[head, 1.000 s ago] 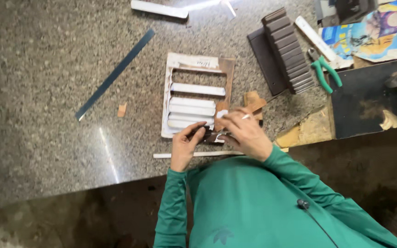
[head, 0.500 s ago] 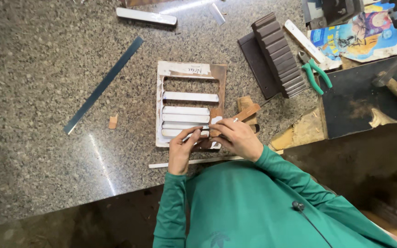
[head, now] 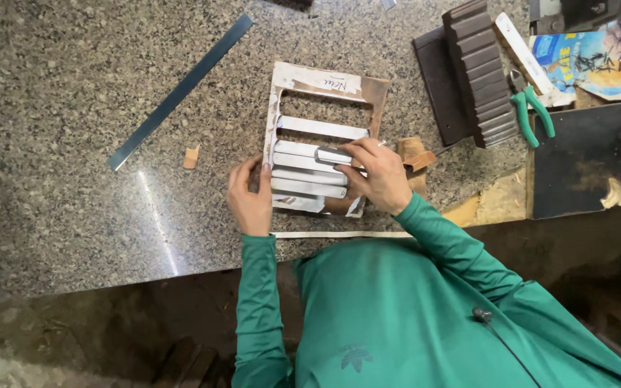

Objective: The person assembles a metal frame by inserting white rectangular bars into slots on a base. They use a wooden mallet to tap the bars into place and adjust their alignment. The person handles the bars one at a time, ensuring they fit securely within the frame.

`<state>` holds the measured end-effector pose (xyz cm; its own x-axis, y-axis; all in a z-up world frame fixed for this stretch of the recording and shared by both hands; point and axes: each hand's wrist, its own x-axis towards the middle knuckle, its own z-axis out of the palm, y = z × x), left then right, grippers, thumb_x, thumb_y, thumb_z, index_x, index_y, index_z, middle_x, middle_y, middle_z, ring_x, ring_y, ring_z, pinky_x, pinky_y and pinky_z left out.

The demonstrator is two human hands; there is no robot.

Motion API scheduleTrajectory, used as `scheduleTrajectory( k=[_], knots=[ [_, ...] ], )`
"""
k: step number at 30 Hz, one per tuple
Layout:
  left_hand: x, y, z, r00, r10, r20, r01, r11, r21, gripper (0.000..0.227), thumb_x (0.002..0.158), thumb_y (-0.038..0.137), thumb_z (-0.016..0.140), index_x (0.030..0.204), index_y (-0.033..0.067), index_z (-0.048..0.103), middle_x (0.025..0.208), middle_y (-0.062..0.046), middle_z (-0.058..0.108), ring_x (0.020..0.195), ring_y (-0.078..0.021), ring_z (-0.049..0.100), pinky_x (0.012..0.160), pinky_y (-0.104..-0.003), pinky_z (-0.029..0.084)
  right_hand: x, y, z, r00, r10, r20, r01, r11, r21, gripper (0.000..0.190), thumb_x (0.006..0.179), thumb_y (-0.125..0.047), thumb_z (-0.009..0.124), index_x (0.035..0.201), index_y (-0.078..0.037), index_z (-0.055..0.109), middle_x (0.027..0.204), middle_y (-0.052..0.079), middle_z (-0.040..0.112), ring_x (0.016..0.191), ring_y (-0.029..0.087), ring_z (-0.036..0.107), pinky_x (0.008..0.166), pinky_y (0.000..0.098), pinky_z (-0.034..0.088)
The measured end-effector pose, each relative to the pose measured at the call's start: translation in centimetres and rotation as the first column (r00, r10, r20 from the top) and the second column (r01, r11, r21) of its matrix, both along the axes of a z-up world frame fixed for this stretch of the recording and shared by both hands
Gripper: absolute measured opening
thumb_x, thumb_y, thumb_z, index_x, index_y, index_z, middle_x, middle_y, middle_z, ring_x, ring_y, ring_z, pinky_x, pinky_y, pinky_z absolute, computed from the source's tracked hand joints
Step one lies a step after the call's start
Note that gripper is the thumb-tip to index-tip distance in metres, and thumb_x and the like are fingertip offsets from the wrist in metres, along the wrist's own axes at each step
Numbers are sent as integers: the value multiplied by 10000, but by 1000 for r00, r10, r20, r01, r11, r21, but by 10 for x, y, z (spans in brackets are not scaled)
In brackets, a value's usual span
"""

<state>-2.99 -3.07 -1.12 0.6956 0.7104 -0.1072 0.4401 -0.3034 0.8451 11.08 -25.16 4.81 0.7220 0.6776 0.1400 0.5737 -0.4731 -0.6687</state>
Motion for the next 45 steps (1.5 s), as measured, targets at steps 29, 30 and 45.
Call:
scheduleTrajectory(
  k=[29, 30, 45],
  knots=[
    [-22, -42, -9, 649, -690, -319, 719, 420, 554, 502, 845, 1, 663, 1336, 89, 608, 1361, -134, 567, 1359, -307, 502, 1254, -590, 259, 8, -119, -29, 854, 409, -322, -496, 829, -260, 421, 867, -246, 736, 1160, 4, 568, 1446, 157, 480, 1006, 424, 651, 810, 485, 557],
    [-20, -35, -17, 625, -707, -331, 733, 384, 561, 495, 864, -2, 653, 1349, 82, 607, 1354, -141, 565, 1356, -313, 505, 1258, -597, 256, 11, -121, -29, 853, 405, -329, -498, 821, -279, 416, 868, -251, 733, 1159, -1, 571, 1445, 151, 487, 1002, 418, 657, 811, 482, 560],
    [57, 50, -4, 928, -372, 7, 329, 830, 451, 245, 999, 68, 649, 1240, 34, 683, 1240, -154, 678, 1188, -305, 626, 1099, -427, 489, 17, -119, 20, 905, 342, -252, -372, 924, -83, 430, 868, -261, 743, 1217, -55, 600, 1416, 145, 545, 1087, 408, 662, 850, 457, 561]
  ],
)
